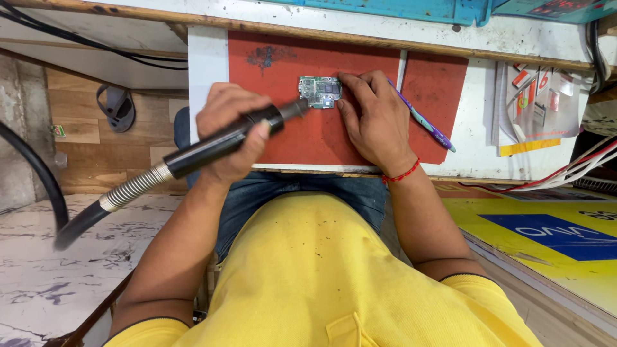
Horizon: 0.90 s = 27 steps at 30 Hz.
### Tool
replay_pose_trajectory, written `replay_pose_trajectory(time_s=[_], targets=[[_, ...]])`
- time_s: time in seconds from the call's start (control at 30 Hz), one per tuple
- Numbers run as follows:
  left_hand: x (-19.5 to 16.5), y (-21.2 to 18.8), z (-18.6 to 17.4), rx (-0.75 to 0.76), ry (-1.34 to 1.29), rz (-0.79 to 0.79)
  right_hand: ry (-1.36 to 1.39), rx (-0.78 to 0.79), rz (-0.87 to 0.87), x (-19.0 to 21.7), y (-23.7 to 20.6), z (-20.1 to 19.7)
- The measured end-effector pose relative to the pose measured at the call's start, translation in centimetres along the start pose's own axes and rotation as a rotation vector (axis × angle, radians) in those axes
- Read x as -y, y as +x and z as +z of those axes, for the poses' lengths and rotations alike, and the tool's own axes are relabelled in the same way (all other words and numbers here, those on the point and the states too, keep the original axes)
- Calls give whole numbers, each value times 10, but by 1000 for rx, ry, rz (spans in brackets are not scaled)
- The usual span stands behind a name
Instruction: The person cleans a small circuit board with a toothbrush, then uses a hot air gun to apply heat to specific areas of the board. The person holds the board steady with one hand while operating the tools with the other.
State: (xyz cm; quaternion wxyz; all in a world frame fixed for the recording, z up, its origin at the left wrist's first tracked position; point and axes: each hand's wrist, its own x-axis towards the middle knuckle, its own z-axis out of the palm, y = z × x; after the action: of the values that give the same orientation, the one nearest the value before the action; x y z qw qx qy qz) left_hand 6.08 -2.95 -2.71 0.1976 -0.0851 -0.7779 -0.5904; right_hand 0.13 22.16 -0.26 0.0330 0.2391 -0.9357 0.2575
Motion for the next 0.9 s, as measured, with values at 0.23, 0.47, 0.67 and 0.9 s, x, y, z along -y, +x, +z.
replay_pose_trajectory(time_s=[0.23,0.47,0.67,0.9], targets=[[1,-2,3,18,31,59,-3,-12,-8,0,0,0],[3,0,1,59,-1,75,6,-4,-3,1,1,0],[-1,-1,0,-30,30,-13,6,1,-9,2,1,-1],[-2,-2,0,-26,86,1,7,9,0,3,1,-2]])
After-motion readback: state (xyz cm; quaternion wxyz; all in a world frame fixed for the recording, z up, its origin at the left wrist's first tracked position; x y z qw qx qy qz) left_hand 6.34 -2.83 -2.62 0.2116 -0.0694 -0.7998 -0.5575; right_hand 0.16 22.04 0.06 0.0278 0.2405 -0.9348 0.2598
